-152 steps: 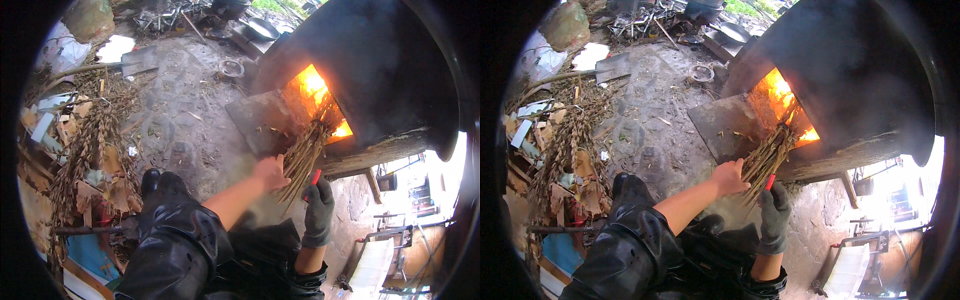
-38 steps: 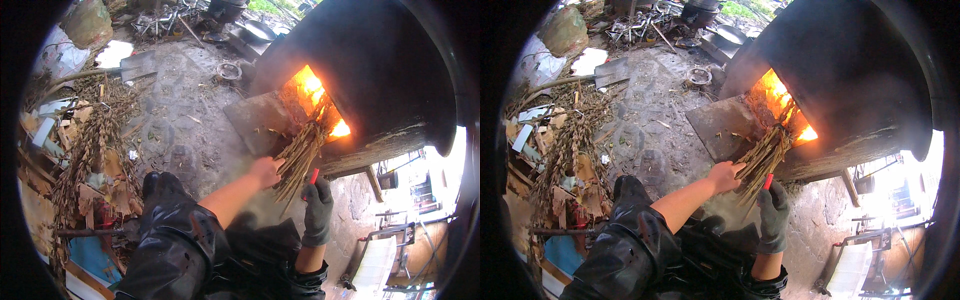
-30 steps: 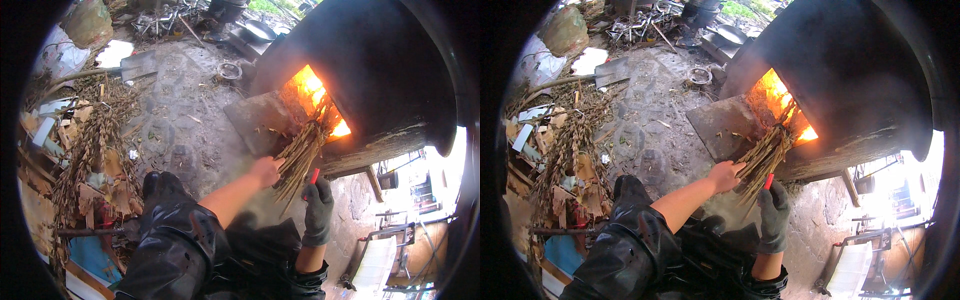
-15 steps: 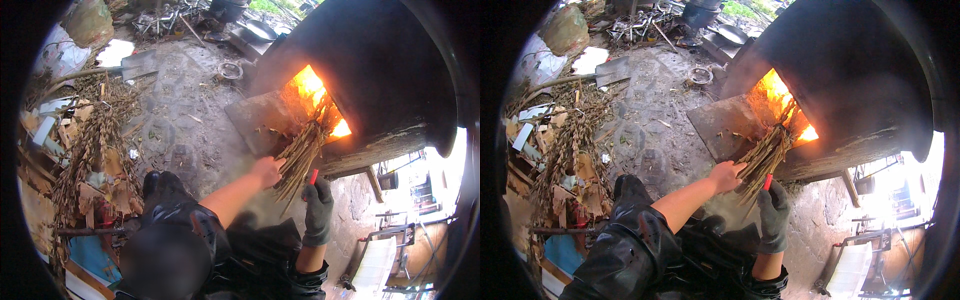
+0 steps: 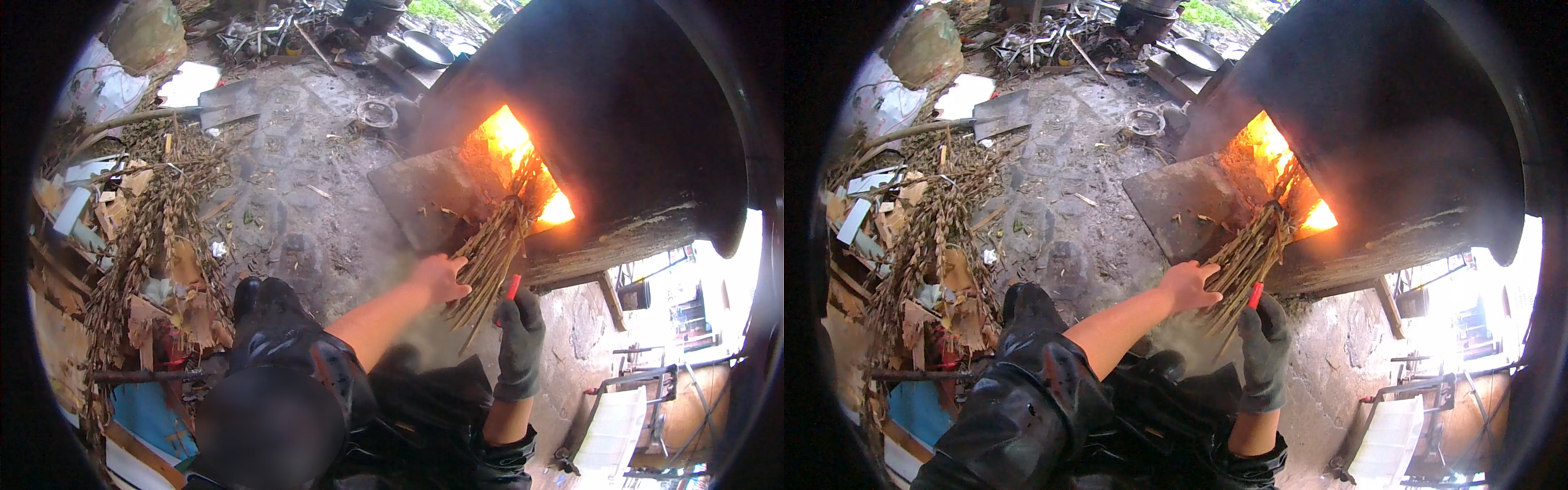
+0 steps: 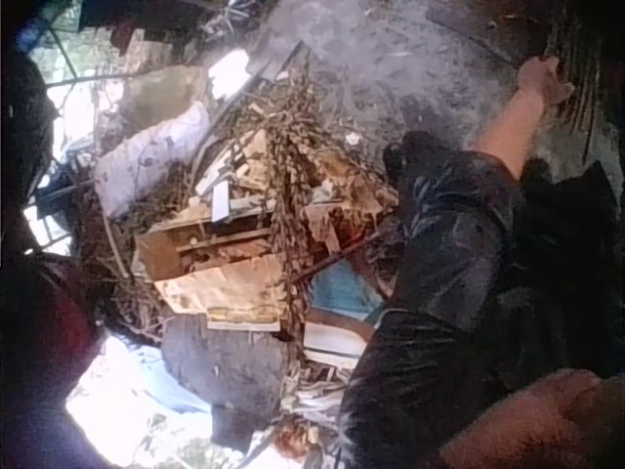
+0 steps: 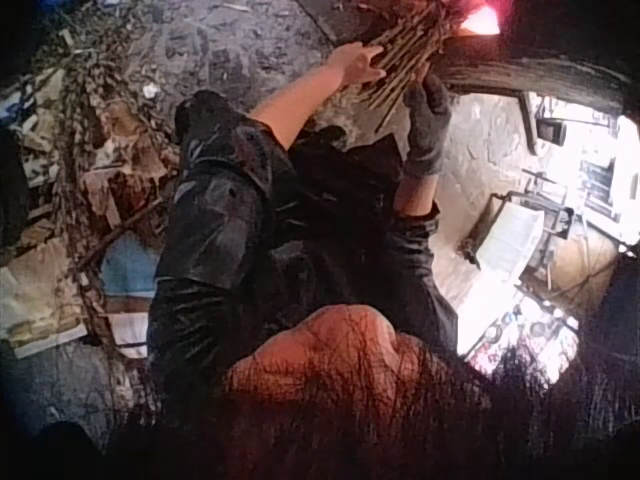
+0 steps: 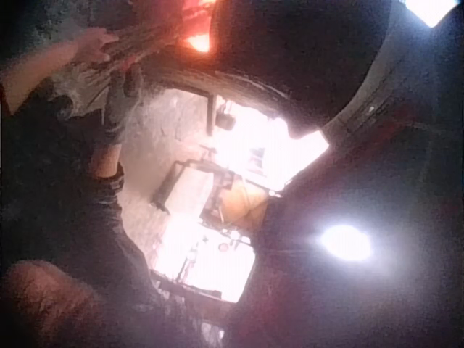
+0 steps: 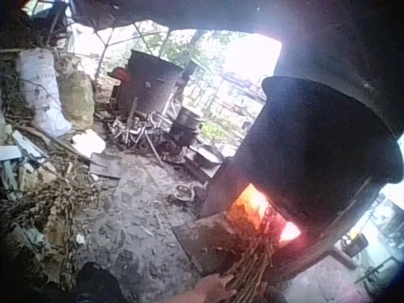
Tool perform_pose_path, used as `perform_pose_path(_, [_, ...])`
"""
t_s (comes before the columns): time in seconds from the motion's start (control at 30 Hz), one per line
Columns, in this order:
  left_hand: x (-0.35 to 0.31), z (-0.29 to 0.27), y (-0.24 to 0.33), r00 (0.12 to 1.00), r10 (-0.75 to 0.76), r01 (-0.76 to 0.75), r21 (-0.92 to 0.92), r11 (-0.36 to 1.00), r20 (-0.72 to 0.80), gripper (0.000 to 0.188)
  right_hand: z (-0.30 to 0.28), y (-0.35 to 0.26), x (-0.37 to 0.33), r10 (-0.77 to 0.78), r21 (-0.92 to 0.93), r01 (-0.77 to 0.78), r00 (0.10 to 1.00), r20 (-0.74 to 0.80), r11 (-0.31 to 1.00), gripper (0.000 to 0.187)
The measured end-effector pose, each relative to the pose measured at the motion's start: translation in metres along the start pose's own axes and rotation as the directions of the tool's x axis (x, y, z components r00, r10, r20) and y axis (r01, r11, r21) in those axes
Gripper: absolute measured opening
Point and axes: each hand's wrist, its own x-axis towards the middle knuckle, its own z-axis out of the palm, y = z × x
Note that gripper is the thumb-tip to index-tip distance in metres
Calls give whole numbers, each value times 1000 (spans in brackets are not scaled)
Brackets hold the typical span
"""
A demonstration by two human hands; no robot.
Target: The person lights a yellow paper with a lighter and places it into a metal stove. They then add cardboard pieces and bundles of dried twigs into the stove opening to build and maintain the fire.
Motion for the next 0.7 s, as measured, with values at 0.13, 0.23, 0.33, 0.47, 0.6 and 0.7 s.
perform_pose_path(0.13, [0,-3,11,999,-34,34,3,999,2,71,3,5,2,-55,-10,55,998,-41,998,23])
perform_pose_path(0.23, [0,-2,17,977,50,-37,64,997,-209,61,3,7,1,-18,-23,16,996,-86,1000,23])
perform_pose_path(0.33, [0,-3,24,920,142,-108,113,988,-365,53,-4,3,-4,-11,114,23,994,-106,993,24])
perform_pose_path(0.47, [-4,-6,49,812,326,-346,51,937,-484,36,-27,-4,-17,132,270,-43,937,-324,962,30])
perform_pose_path(0.6, [-18,3,89,706,583,-636,1,771,-403,30,-68,3,-62,131,220,-9,826,-548,975,33])
perform_pose_path(0.7, [-37,29,120,614,728,-780,-94,619,-304,28,-108,11,-138,257,257,-109,705,-661,960,38])
